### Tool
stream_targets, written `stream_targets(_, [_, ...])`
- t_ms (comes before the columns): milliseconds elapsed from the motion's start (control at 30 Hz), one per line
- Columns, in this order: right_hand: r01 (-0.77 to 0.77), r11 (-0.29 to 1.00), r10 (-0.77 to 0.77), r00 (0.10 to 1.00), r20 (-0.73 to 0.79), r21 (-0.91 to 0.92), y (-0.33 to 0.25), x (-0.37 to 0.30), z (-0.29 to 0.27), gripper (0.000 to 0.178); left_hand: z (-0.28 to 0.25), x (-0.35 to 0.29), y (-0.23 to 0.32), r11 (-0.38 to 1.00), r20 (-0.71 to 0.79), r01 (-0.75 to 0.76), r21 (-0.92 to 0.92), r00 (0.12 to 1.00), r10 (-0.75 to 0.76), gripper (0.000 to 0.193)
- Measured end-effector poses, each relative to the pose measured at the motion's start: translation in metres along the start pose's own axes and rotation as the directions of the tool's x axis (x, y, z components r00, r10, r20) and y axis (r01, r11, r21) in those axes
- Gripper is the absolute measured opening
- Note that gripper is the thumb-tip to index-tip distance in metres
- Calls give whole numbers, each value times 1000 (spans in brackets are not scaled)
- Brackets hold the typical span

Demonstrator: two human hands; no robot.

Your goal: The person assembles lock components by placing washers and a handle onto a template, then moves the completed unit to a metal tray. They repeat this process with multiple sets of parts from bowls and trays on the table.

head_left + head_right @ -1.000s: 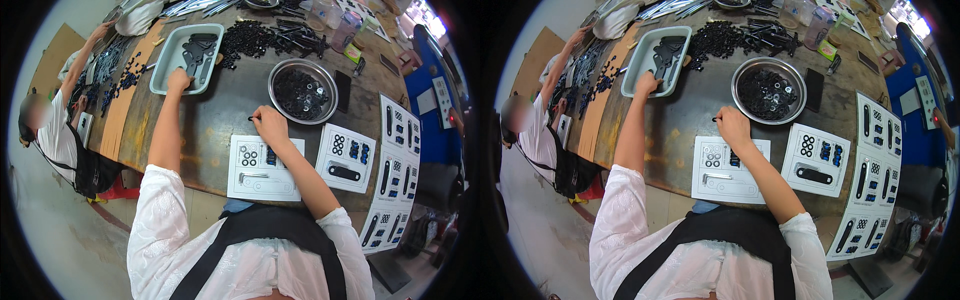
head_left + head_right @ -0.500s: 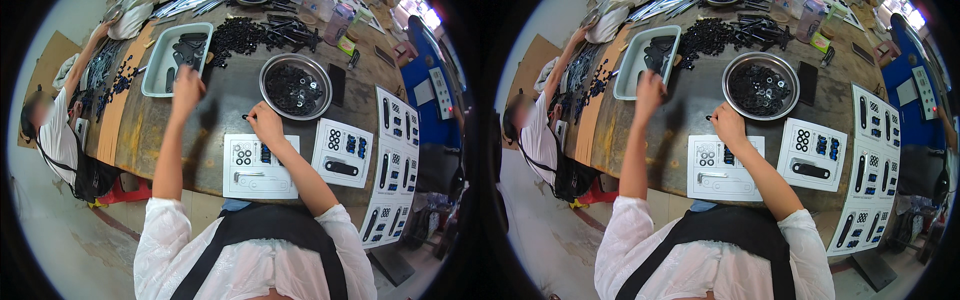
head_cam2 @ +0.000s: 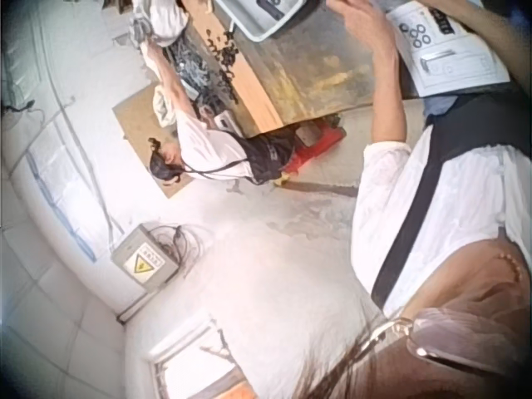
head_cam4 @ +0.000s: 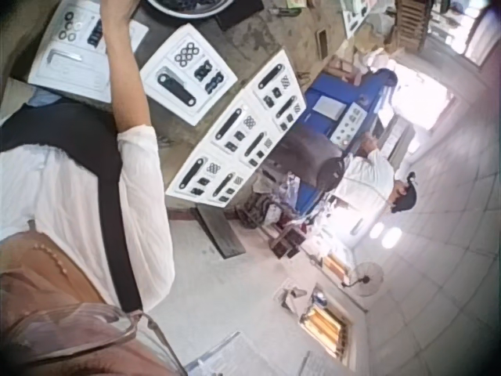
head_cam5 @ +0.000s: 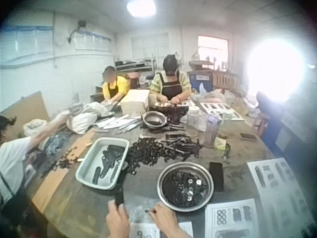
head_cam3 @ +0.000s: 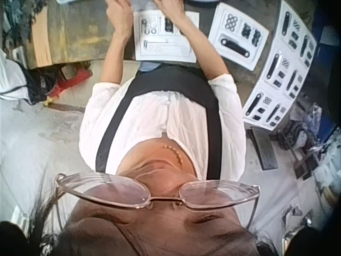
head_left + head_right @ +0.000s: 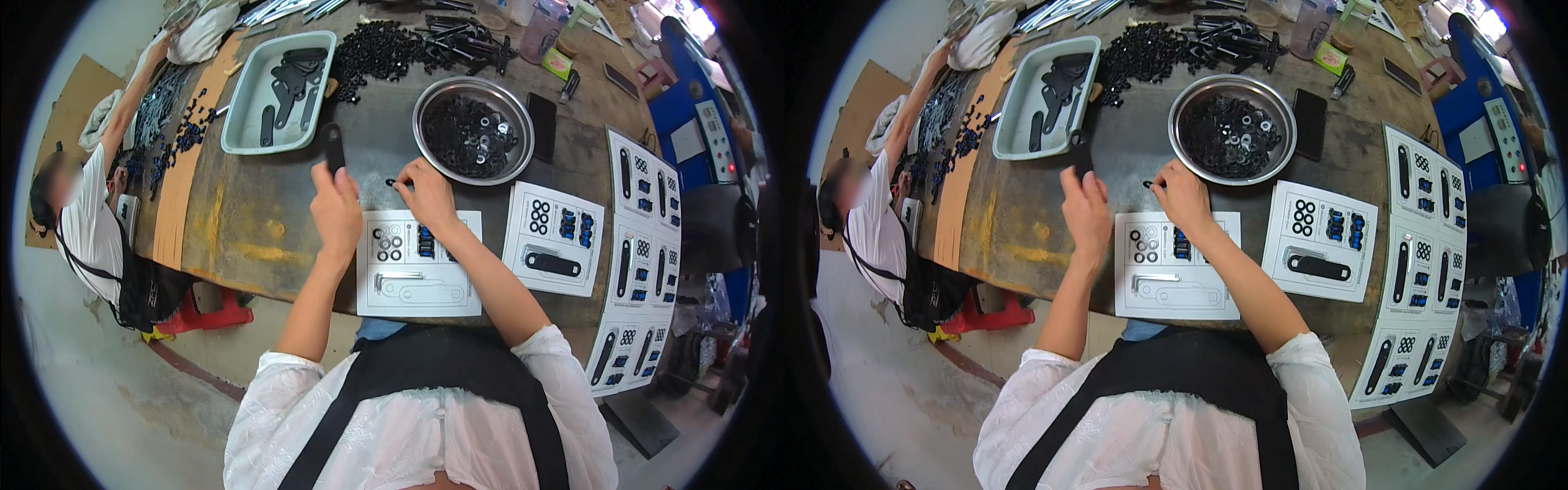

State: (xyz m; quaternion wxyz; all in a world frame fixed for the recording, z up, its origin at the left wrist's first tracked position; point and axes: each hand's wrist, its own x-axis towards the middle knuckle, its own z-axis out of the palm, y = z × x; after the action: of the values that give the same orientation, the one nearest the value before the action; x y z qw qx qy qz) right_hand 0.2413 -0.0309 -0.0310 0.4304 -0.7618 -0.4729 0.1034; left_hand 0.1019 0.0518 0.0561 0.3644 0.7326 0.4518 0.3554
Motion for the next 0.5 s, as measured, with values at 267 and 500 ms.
stream_targets(267, [-20, 999, 20, 1000, 12, 39, -9, 8, -1, 11, 2, 2, -18, 959, 150, -120, 256, 985, 83, 24])
stream_targets(500, [-50, 999, 50, 999, -15, 17, 0, 5, 5, 11, 8, 12, -45, 799, 353, -297, 522, 928, 115, 21])
